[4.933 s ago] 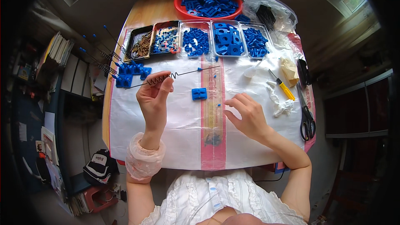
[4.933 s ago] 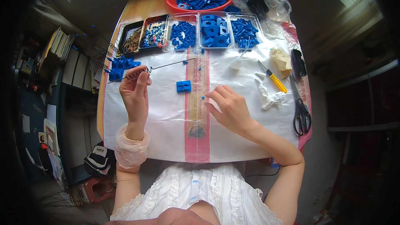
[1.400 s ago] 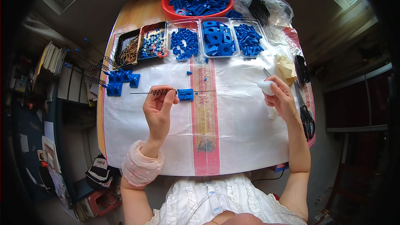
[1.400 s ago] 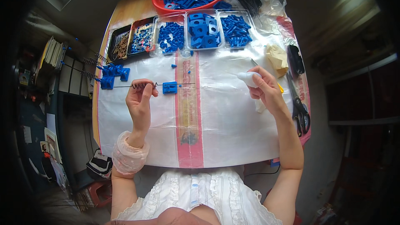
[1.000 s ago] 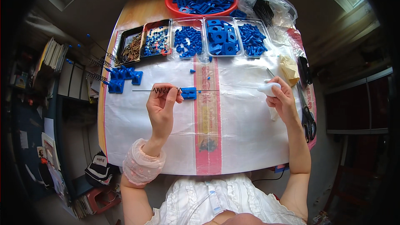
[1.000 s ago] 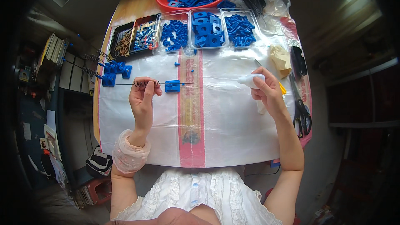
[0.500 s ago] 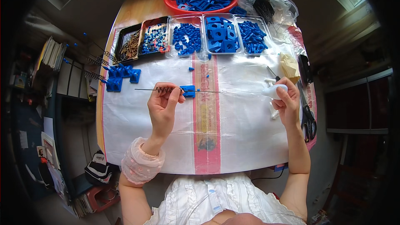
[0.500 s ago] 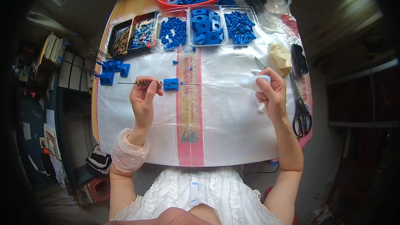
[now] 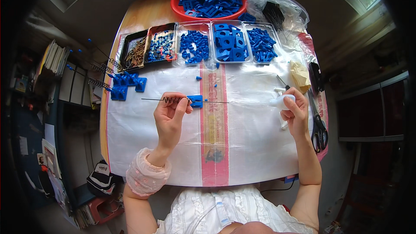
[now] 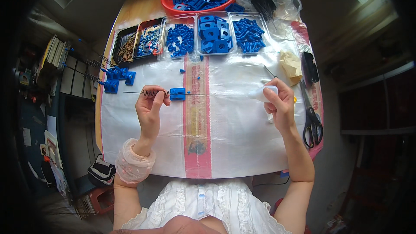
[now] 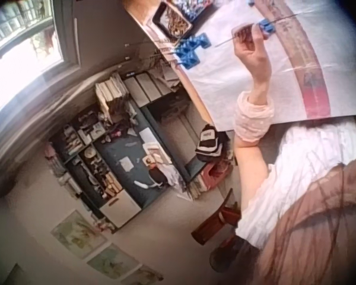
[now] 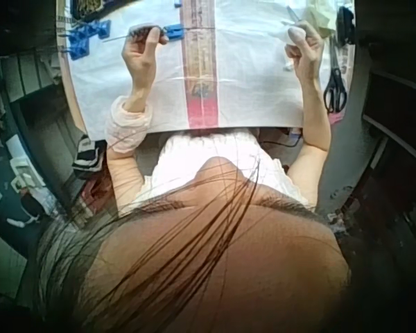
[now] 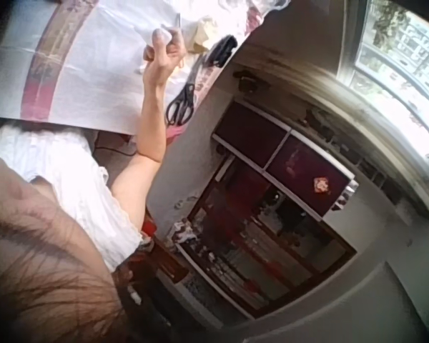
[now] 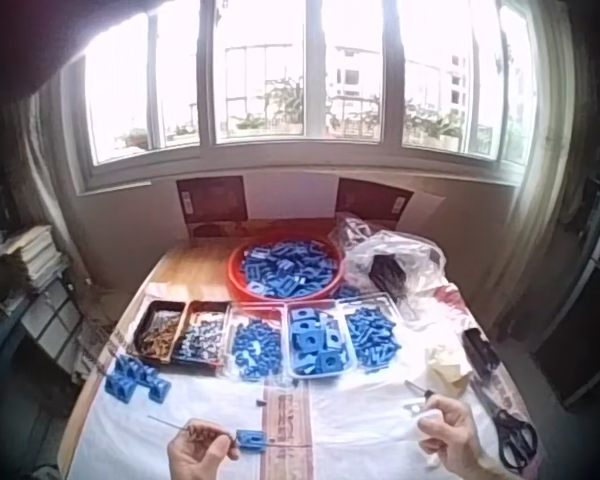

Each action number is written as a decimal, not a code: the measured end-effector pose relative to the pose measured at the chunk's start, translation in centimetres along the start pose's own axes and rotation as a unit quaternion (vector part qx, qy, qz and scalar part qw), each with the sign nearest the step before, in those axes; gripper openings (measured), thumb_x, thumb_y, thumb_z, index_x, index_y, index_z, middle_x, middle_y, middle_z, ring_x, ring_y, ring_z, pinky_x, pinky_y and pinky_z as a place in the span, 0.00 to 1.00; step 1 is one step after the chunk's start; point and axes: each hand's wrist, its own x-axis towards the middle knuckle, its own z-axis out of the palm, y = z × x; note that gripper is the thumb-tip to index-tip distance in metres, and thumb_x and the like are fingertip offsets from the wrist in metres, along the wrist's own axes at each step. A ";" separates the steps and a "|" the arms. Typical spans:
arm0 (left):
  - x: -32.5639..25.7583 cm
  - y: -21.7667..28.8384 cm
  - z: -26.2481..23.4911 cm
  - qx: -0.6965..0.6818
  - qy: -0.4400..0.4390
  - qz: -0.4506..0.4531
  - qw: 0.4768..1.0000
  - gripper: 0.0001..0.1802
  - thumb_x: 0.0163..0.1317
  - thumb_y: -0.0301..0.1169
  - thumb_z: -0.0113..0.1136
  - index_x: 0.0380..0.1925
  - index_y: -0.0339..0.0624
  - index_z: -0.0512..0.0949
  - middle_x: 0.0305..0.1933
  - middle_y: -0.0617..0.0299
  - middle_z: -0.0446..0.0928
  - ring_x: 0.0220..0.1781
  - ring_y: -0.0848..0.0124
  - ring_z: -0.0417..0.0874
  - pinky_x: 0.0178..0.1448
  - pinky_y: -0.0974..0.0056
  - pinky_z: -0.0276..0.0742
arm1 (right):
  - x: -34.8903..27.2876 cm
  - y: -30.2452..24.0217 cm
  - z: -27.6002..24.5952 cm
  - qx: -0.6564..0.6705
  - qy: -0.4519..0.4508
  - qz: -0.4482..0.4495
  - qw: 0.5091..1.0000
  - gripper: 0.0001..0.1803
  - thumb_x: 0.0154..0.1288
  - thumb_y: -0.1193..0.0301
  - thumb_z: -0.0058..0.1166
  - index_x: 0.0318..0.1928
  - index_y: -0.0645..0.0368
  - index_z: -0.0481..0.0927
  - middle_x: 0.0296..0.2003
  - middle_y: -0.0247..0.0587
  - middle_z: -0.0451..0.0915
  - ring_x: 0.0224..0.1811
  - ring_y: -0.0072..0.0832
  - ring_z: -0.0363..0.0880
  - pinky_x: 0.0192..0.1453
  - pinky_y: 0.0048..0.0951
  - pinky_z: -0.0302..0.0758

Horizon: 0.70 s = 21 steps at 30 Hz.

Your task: Assembling small electrical/lighting components using scissors, glue, and a specialized wire-threading tool.

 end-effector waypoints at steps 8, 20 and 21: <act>0.1 -0.1 -0.2 -0.006 -0.008 -0.003 1.000 0.03 0.73 0.24 0.57 0.43 0.38 0.76 0.37 0.62 0.80 0.36 0.76 0.81 0.44 0.70 0.79 | 0.1 0.2 0.0 -0.005 0.007 0.004 1.000 0.09 0.69 0.67 0.59 0.37 0.58 0.76 0.23 0.25 0.70 0.17 0.07 0.54 0.20 0.17 0.47; -0.1 0.1 0.0 -0.004 -0.014 0.001 1.000 0.03 0.72 0.23 0.57 0.44 0.37 0.76 0.38 0.61 0.80 0.37 0.76 0.81 0.45 0.70 0.79 | 0.1 0.4 0.1 -0.012 0.011 0.004 1.000 0.10 0.69 0.65 0.59 0.36 0.57 0.76 0.22 0.24 0.71 0.17 0.07 0.54 0.19 0.16 0.46; -0.1 0.1 0.0 0.002 -0.013 0.002 1.000 0.03 0.73 0.24 0.56 0.43 0.37 0.76 0.37 0.60 0.80 0.36 0.76 0.81 0.45 0.69 0.78 | 0.1 0.4 0.2 -0.014 0.012 0.003 1.000 0.10 0.69 0.65 0.59 0.36 0.57 0.76 0.22 0.24 0.71 0.17 0.07 0.53 0.19 0.16 0.46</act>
